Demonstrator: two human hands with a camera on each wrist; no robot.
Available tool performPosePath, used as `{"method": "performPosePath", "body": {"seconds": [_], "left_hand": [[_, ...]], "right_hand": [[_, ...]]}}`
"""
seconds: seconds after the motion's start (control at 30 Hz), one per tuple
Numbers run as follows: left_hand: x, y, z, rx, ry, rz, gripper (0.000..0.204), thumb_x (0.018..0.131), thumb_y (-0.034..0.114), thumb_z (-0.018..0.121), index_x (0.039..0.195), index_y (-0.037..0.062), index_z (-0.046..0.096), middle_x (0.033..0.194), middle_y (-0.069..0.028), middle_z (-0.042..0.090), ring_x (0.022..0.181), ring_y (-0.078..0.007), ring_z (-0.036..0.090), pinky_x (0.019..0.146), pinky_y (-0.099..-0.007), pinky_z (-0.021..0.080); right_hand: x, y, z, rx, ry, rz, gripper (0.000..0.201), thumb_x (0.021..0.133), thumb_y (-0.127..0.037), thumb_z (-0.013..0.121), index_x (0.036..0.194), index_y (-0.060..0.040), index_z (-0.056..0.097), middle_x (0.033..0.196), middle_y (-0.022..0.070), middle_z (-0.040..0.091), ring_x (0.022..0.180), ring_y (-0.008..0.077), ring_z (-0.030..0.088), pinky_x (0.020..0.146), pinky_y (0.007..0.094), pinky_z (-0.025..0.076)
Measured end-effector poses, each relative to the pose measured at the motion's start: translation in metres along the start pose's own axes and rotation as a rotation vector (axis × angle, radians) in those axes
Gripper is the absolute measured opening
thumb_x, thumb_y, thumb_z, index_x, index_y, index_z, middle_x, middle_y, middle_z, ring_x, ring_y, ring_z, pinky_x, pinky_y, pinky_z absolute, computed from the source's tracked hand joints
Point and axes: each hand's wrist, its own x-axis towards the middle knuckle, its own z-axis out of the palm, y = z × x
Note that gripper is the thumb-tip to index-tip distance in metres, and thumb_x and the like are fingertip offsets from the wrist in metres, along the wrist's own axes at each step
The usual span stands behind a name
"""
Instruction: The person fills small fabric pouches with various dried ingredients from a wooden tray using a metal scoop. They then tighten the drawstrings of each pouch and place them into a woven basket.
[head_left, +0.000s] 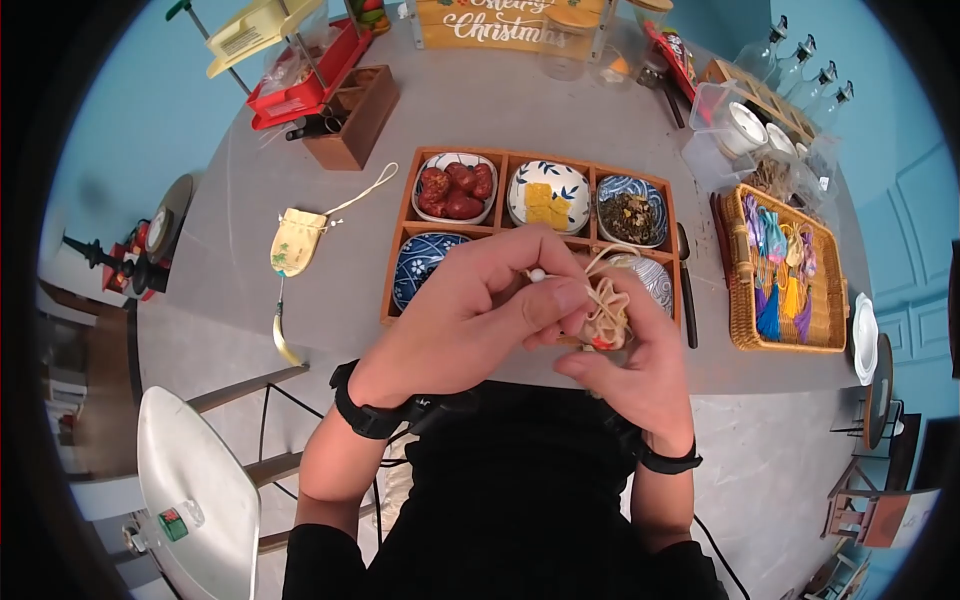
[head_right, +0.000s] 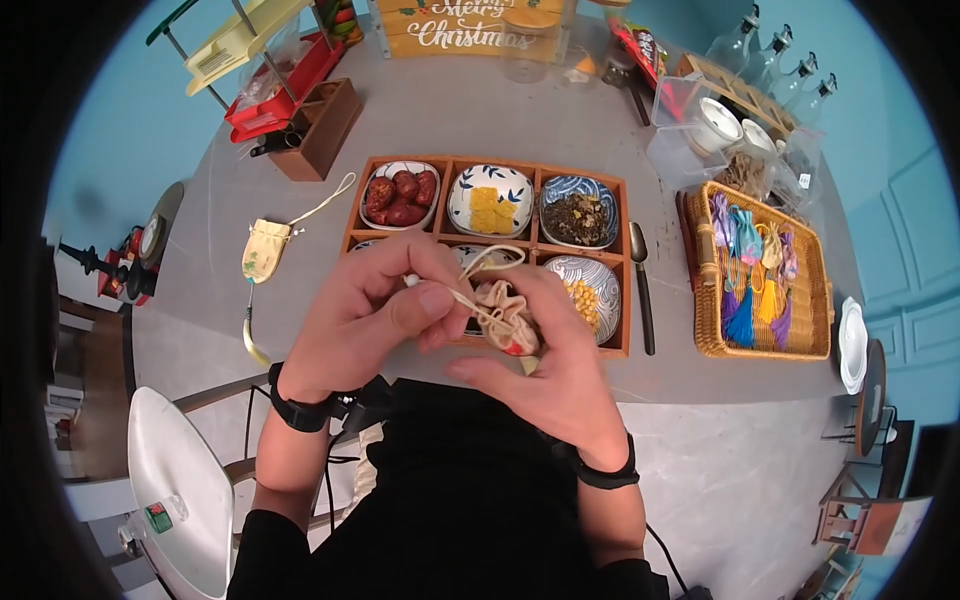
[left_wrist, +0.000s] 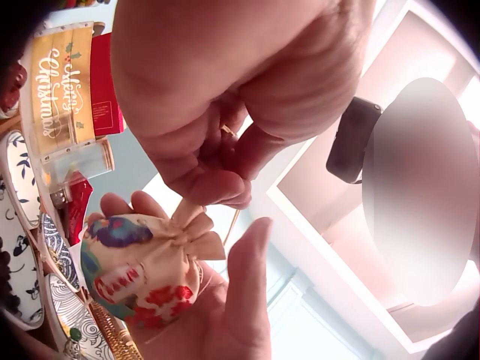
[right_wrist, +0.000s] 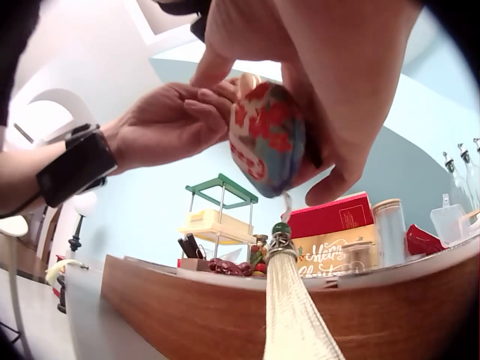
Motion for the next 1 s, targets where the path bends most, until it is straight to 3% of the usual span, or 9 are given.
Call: {"method": "performPosePath", "body": {"seconds": [0.07,0.13,0.2,0.23,0.33,0.57,0.63,0.73,1.0], "left_hand": [[-0.003,-0.005,-0.001,0.008,-0.003,0.021,0.013,0.095,0.013,0.055,0.091,0.0014,0.054,0.081,-0.0047,0.057,0.065,-0.0087,0.051,0.058,-0.0220,0.039],[-0.007,-0.006,-0.004,-0.028,-0.017,0.071,0.012,0.093,0.012,0.056,0.090,0.0009,0.054,0.080,-0.0051,0.056,0.063,-0.0090,0.049,0.056,-0.0225,0.037],[-0.010,-0.003,-0.004,-0.075,-0.017,0.058,0.011,0.091,0.011,0.056,0.089,0.0008,0.054,0.079,-0.0051,0.056,0.062,-0.0089,0.047,0.055,-0.0227,0.036],[-0.010,-0.002,-0.004,-0.130,-0.018,0.045,0.010,0.089,0.011,0.057,0.088,0.0006,0.054,0.078,-0.0050,0.055,0.061,-0.0089,0.046,0.054,-0.0230,0.035],[-0.012,-0.001,-0.005,-0.044,0.020,0.043,0.011,0.087,0.011,0.058,0.085,0.0004,0.055,0.075,-0.0044,0.054,0.059,-0.0083,0.044,0.053,-0.0229,0.033],[-0.021,-0.003,-0.020,0.041,0.080,0.018,0.014,0.088,0.013,0.060,0.084,0.0001,0.056,0.074,-0.0040,0.054,0.059,-0.0078,0.043,0.053,-0.0219,0.033],[-0.024,-0.005,-0.026,0.101,0.106,0.197,0.010,0.092,0.010,0.061,0.093,0.0001,0.060,0.084,-0.0026,0.060,0.073,-0.0050,0.056,0.063,-0.0189,0.044],[-0.026,-0.009,-0.018,-0.006,0.275,0.248,0.008,0.090,0.008,0.062,0.093,0.0002,0.061,0.081,-0.0038,0.060,0.071,-0.0078,0.055,0.061,-0.0201,0.043],[-0.031,-0.021,-0.023,0.152,0.091,0.309,0.022,0.080,0.018,0.066,0.089,-0.0021,0.066,0.077,-0.0108,0.063,0.075,-0.0212,0.057,0.068,-0.0332,0.044]], "right_hand": [[0.001,0.007,-0.011,-0.185,-0.220,-0.062,0.048,0.069,-0.005,0.080,0.112,-0.0002,0.062,0.106,0.0048,0.058,0.099,0.0163,0.054,0.083,0.0287,0.044],[-0.003,0.004,-0.015,-0.065,-0.252,0.091,0.046,0.069,-0.004,0.078,0.111,0.0005,0.062,0.109,0.0049,0.055,0.098,0.0159,0.053,0.082,0.0280,0.044],[-0.003,0.008,-0.016,0.465,-0.348,0.238,0.041,0.069,-0.002,0.077,0.107,0.0011,0.063,0.109,0.0046,0.053,0.097,0.0151,0.052,0.081,0.0270,0.043],[0.001,0.013,-0.019,0.303,-0.464,0.149,0.038,0.068,0.000,0.076,0.104,0.0017,0.064,0.107,0.0042,0.052,0.096,0.0146,0.051,0.081,0.0261,0.042],[-0.008,0.009,-0.008,0.202,-0.422,0.181,0.034,0.070,-0.001,0.075,0.102,0.0015,0.064,0.109,0.0053,0.052,0.095,0.0150,0.052,0.079,0.0253,0.042],[-0.010,-0.005,-0.001,-0.205,-0.428,-0.035,0.028,0.072,-0.006,0.077,0.096,0.0021,0.064,0.079,0.0077,0.055,0.076,0.0202,0.052,0.068,0.0301,0.040],[-0.010,-0.003,0.001,-0.252,-0.364,-0.070,0.024,0.073,-0.008,0.077,0.092,0.0016,0.066,0.075,0.0086,0.054,0.069,0.0231,0.047,0.064,0.0331,0.037],[-0.012,-0.013,0.010,-0.333,-0.299,-0.067,0.021,0.074,-0.008,0.076,0.090,0.0010,0.066,0.075,0.0081,0.054,0.070,0.0244,0.048,0.064,0.0335,0.038],[-0.024,-0.026,-0.021,-0.532,-0.295,-0.155,0.025,0.071,-0.007,0.074,0.092,-0.0005,0.061,0.078,0.0104,0.053,0.075,0.0294,0.050,0.068,0.0370,0.042]]}}
